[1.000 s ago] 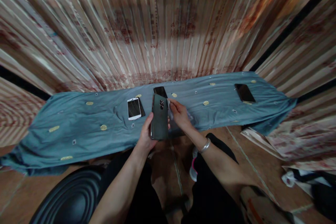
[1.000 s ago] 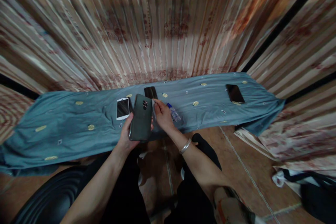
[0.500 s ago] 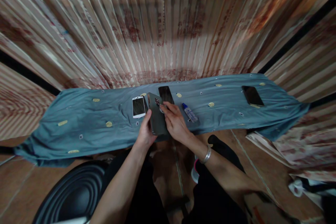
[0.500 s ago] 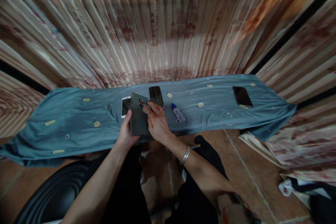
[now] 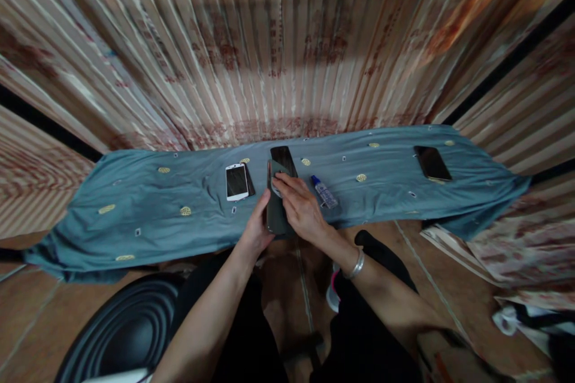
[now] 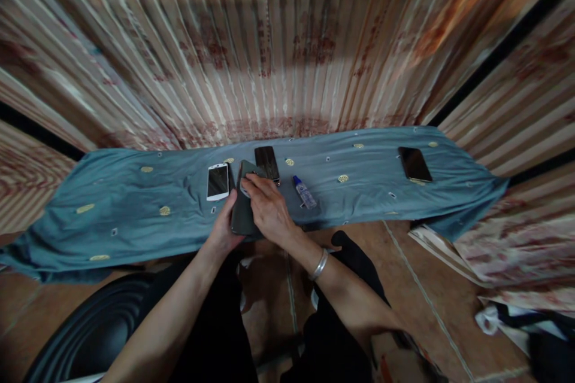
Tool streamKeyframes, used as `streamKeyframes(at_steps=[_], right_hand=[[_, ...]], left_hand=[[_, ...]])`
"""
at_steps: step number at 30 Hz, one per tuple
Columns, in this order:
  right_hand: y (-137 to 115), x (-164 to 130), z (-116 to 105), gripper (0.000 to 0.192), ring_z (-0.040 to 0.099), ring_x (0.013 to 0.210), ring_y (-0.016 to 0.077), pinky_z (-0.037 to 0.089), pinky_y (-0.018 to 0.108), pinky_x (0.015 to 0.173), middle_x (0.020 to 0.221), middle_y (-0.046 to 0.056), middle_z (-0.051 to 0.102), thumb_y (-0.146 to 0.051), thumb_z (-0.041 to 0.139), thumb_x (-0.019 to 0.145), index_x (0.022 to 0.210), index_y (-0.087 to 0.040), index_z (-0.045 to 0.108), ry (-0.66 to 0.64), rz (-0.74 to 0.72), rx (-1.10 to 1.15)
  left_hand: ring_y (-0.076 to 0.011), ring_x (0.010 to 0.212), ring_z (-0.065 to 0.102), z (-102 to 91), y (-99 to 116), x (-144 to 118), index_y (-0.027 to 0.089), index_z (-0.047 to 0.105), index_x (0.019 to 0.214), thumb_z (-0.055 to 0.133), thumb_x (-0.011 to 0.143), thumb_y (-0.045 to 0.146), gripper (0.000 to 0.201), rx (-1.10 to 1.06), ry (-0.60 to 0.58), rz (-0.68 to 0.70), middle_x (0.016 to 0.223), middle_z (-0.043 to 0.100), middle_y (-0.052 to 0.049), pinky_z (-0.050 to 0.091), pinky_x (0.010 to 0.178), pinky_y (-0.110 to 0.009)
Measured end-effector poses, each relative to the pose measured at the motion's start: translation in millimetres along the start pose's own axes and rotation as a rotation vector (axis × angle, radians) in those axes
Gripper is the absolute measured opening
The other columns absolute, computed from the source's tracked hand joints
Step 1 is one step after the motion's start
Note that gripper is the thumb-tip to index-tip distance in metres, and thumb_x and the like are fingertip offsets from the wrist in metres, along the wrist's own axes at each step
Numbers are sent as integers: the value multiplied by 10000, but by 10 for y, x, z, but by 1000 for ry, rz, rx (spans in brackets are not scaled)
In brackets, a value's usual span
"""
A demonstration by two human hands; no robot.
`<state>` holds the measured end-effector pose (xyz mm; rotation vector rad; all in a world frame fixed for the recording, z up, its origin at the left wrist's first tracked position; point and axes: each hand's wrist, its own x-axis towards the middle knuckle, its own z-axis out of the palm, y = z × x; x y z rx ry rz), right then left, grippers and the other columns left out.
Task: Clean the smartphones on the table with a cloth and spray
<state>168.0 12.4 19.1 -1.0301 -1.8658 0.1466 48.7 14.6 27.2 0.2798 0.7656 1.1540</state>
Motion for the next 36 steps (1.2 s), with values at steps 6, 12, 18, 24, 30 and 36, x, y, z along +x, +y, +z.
streamKeyframes(at_steps=[6, 12, 18, 24, 30, 36], right_hand=[[87, 77, -39, 457, 469, 1284, 239, 438, 459, 1074, 1392, 113, 501, -104, 409, 902, 1311, -218, 576, 70, 35, -71], [-76, 58, -55, 433, 542, 1142, 223, 494, 403, 1008, 1212, 101, 610, -99, 411, 909, 1285, -203, 601, 12, -9, -29], [-166, -13, -36, 394, 579, 1079, 220, 521, 402, 964, 1167, 97, 643, -101, 430, 906, 1231, -193, 633, -1, -51, 7], [-244, -51, -98, 378, 587, 1052, 204, 535, 374, 921, 1130, 93, 654, -80, 449, 891, 1185, -186, 662, -34, -88, 80], [-297, -60, -137, 351, 578, 1014, 212, 545, 380, 884, 1078, 82, 671, -53, 455, 872, 1080, -197, 699, -79, -140, 67], [-229, -69, -143, 333, 574, 1014, 214, 551, 380, 901, 1078, 90, 666, -50, 453, 883, 1066, -184, 697, -101, -157, -51]], left_hand=[[-228, 1058, 679, 42, -58, -42, 118, 714, 950, 551, 885, 290, 246, 69, -43, -52, 922, 763, -87, 487, 1020, -337], [-240, 1135, 643, 2, -26, 12, 131, 708, 957, 654, 815, 333, 253, 60, -77, 3, 966, 754, -87, 475, 1032, -335], [-235, 1120, 643, -14, 21, 39, 122, 702, 873, 719, 764, 370, 272, 29, -81, 36, 907, 746, -78, 487, 994, -310], [-201, 1015, 677, -36, 50, 85, 146, 706, 816, 744, 738, 386, 256, 55, -70, 99, 825, 745, -37, 490, 961, -292], [-186, 858, 696, -38, 66, 105, 127, 704, 788, 762, 714, 392, 281, 115, -80, 68, 758, 731, -42, 522, 829, -274], [-90, 600, 619, -25, 83, 98, 118, 707, 747, 778, 674, 301, 210, 97, -59, 70, 676, 702, -10, 498, 633, -189]])
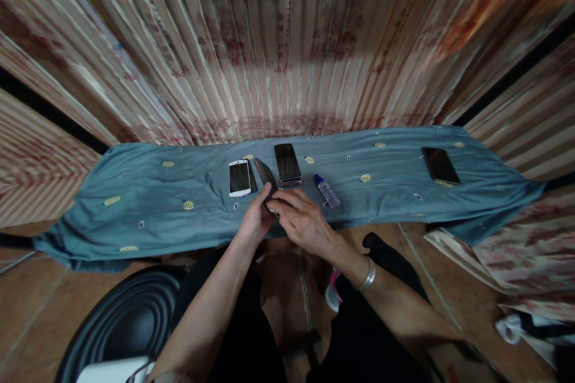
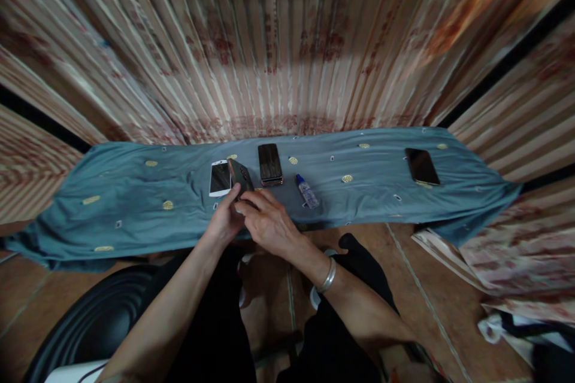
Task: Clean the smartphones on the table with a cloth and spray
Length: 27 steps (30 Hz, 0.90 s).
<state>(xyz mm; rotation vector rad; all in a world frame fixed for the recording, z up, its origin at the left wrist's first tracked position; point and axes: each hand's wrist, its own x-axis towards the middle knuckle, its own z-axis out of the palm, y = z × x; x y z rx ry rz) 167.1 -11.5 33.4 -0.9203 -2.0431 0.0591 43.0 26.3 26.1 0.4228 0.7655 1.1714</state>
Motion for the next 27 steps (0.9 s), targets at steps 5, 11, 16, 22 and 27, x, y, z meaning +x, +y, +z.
streamKeyframes(at_steps=[5, 11, 16, 22, 27], right_hand=[[42, -36, -12, 317, 567, 1074, 232, 542, 416, 948, 1115, 127, 654, -74, 449, 916, 1107, -158, 688, -61, -22, -57], [53, -60, -39, 322, 571, 1102, 230, 556, 421, 941, 1132, 131, 652, -94, 430, 944, 1152, -164, 666, -91, -45, -89], [47, -43, -65, 284, 586, 1080, 226, 563, 390, 932, 1099, 123, 661, -107, 443, 951, 1115, -144, 673, -88, -79, -135], [57, -34, -80, 279, 591, 1083, 226, 559, 388, 937, 1089, 132, 671, -116, 439, 958, 1106, -123, 675, -86, -90, -134], [109, -54, -58, 305, 587, 1094, 221, 549, 402, 951, 1135, 114, 666, -111, 446, 951, 1148, -174, 670, -92, -29, -138]], left_hand=[[-67, 561, 573, -2, 34, 6, 114, 679, 638, 777, 619, 173, 116, -21, 28, 28, 613, 668, 5, 449, 560, -164], [-88, 592, 596, 0, 47, -3, 126, 687, 675, 737, 673, 162, 62, -18, 51, 10, 660, 693, -7, 446, 584, -191], [-106, 612, 616, -8, 48, 9, 135, 711, 770, 693, 770, 329, 195, -71, 43, -41, 697, 708, -24, 471, 635, -205], [-109, 609, 616, -18, 60, 18, 142, 690, 753, 666, 800, 338, 204, -69, 65, -59, 687, 704, -27, 471, 613, -206], [-97, 596, 604, -5, 16, 13, 144, 689, 764, 699, 775, 293, 150, -32, 89, -43, 689, 707, -13, 459, 596, -204]])
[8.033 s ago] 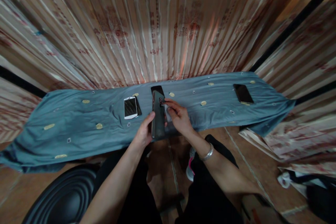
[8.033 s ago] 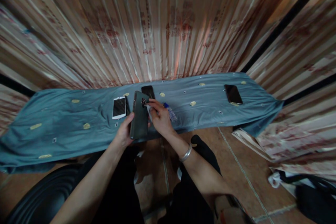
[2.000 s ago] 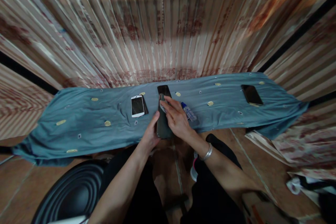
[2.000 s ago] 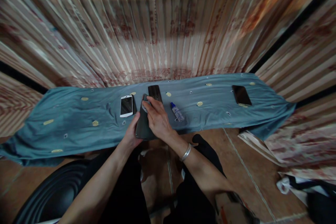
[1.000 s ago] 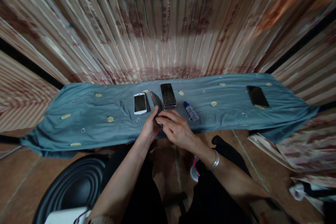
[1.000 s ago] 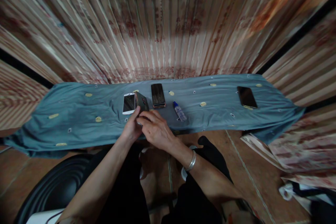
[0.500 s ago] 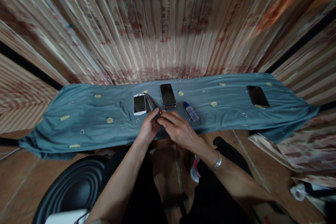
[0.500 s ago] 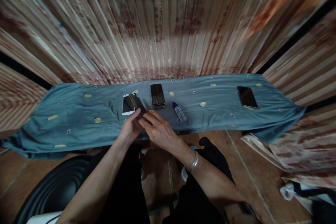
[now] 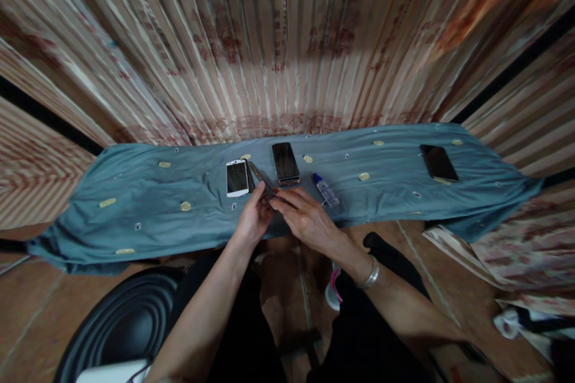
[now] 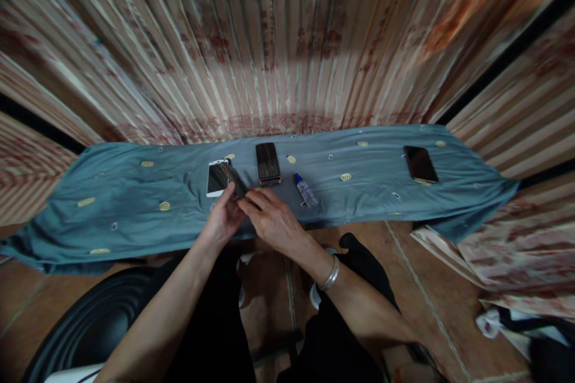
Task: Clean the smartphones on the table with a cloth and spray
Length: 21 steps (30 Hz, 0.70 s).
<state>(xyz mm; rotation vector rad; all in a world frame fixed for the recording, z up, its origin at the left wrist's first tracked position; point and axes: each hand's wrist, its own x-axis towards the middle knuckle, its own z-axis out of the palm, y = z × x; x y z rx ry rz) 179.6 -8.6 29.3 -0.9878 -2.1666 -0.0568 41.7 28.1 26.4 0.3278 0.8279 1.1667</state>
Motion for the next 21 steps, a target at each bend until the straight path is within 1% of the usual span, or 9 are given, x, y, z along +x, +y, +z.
streamKeyframes(at_steps=[4, 8, 11, 16, 19, 21], right_hand=[[49, 9, 25, 323, 593, 1047, 232, 550, 415, 941, 1131, 124, 675, -102, 442, 941, 1163, -154, 672, 15, 22, -13], [76, 24, 35, 348, 587, 1039, 237, 546, 427, 943, 1134, 123, 679, -91, 432, 933, 1168, -166, 677, 6, 55, 14], [73, 28, 15, 356, 588, 1054, 231, 547, 414, 944, 1146, 120, 677, -83, 421, 929, 1164, -161, 677, 7, 51, 52], [40, 24, -58, 346, 586, 1104, 216, 543, 405, 961, 1165, 107, 671, -70, 421, 921, 1137, -157, 677, -20, 10, 117], [16, 15, -90, 350, 588, 1126, 211, 541, 414, 973, 1159, 92, 672, -61, 437, 908, 1144, -177, 669, -45, -18, 142], [3, 4, -96, 329, 588, 1139, 212, 542, 417, 977, 1167, 92, 668, -77, 466, 908, 1148, -185, 664, -39, -28, 150]], left_hand=[[-97, 613, 608, -1, -79, -8, 143, 682, 738, 720, 740, 228, 93, -6, -3, -12, 682, 698, 1, 467, 646, -215], [-108, 634, 618, -10, -118, -11, 137, 686, 759, 731, 734, 234, 110, 10, -21, -32, 699, 699, -5, 462, 662, -227], [-113, 627, 616, -23, -95, 6, 139, 684, 774, 749, 733, 274, 155, 15, -27, -6, 690, 695, -6, 460, 656, -235], [-105, 599, 607, -50, -23, 52, 146, 673, 800, 719, 778, 366, 226, -12, 36, 32, 687, 696, 1, 455, 594, -223], [-103, 596, 611, -63, 0, 72, 139, 676, 811, 698, 797, 407, 269, -5, 31, 45, 692, 699, -11, 454, 570, -210], [-108, 614, 625, -70, 2, 85, 142, 683, 821, 687, 804, 428, 286, -9, 22, 52, 709, 708, -20, 467, 581, -206]])
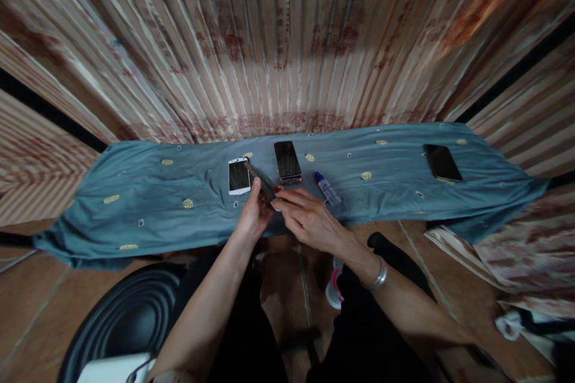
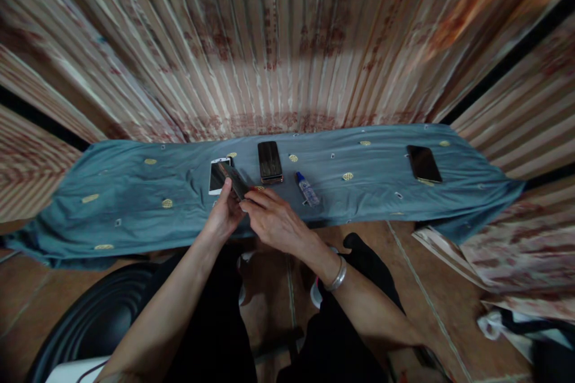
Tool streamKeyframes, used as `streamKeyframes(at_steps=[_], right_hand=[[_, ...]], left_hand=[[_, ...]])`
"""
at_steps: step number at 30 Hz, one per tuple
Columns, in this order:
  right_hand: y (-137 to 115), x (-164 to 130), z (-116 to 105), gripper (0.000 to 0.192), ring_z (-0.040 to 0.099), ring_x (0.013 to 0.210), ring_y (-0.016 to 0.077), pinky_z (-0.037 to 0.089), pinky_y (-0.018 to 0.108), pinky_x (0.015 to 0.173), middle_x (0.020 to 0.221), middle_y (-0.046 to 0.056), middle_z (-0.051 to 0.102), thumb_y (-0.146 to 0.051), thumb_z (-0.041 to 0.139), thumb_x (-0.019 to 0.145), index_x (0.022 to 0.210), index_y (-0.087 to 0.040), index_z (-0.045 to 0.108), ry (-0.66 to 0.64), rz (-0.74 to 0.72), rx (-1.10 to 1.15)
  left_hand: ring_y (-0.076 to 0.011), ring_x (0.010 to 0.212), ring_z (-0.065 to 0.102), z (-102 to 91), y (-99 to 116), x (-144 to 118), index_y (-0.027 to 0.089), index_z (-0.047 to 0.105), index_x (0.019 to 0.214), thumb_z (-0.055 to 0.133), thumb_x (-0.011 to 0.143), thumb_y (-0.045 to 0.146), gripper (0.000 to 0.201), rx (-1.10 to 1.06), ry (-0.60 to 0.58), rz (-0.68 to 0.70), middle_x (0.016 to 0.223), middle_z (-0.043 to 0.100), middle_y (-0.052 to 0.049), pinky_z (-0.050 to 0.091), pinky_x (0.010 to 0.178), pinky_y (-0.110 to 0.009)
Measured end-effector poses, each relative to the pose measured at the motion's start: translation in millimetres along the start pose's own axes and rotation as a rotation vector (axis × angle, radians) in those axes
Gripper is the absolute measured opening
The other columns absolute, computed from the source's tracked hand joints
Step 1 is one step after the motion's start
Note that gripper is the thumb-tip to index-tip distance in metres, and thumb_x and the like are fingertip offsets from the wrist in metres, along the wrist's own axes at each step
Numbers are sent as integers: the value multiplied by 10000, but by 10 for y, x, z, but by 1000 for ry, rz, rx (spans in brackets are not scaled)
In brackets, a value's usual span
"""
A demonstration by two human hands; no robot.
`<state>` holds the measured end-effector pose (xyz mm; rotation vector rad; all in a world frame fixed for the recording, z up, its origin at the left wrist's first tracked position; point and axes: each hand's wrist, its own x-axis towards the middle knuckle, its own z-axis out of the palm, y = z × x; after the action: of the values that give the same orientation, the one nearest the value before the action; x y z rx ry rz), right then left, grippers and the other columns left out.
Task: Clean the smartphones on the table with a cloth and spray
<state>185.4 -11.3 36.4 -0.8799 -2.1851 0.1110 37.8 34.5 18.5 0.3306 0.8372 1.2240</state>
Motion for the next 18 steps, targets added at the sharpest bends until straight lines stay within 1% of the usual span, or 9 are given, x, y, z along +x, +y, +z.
streamKeyframes(at_steps=[3, 6, 10, 13, 16, 18], right_hand=[[-18, -20, 8, 297, 575, 1168, 221, 550, 422, 979, 1196, 107, 658, -114, 496, 925, 1167, -180, 656, 20, -19, -18], [-48, -33, 6, 330, 567, 1180, 233, 549, 432, 992, 1222, 132, 648, -95, 490, 927, 1213, -164, 638, 32, -36, -78], [-100, -30, -21, 345, 578, 1157, 240, 539, 420, 1014, 1221, 140, 655, -78, 491, 923, 1235, -134, 628, 52, -92, -146], [-113, -31, -30, 326, 587, 1141, 240, 540, 410, 1014, 1223, 141, 658, -93, 488, 935, 1226, -116, 633, 71, -111, -187], [-98, -41, -19, 324, 588, 1143, 237, 540, 416, 1012, 1225, 136, 659, -92, 472, 943, 1219, -127, 639, 83, -100, -226], [-86, -44, -11, 316, 585, 1150, 240, 544, 406, 1006, 1212, 145, 665, -83, 473, 940, 1204, -109, 645, 106, -108, -243]], left_hand=[[-118, 636, 641, -7, -12, 18, 143, 695, 840, 640, 833, 467, 328, -15, 4, -28, 728, 719, -34, 504, 622, -214], [-121, 642, 648, -7, -27, 18, 128, 703, 851, 586, 865, 489, 380, -28, -18, -97, 729, 718, -51, 520, 626, -205], [-98, 661, 655, 17, -24, -23, 133, 710, 886, 591, 879, 433, 323, -84, -75, -146, 750, 720, -36, 521, 650, -162], [-106, 689, 667, 49, -3, -56, 124, 713, 881, 542, 909, 436, 357, -72, -69, -157, 768, 726, -50, 530, 695, -172], [-122, 704, 674, 76, 15, -72, 111, 718, 882, 473, 938, 454, 425, -42, -58, -150, 796, 734, -73, 533, 697, -190], [-134, 747, 683, 86, 15, -78, 105, 722, 898, 498, 925, 455, 416, -28, -71, -140, 835, 742, -86, 531, 715, -195]])
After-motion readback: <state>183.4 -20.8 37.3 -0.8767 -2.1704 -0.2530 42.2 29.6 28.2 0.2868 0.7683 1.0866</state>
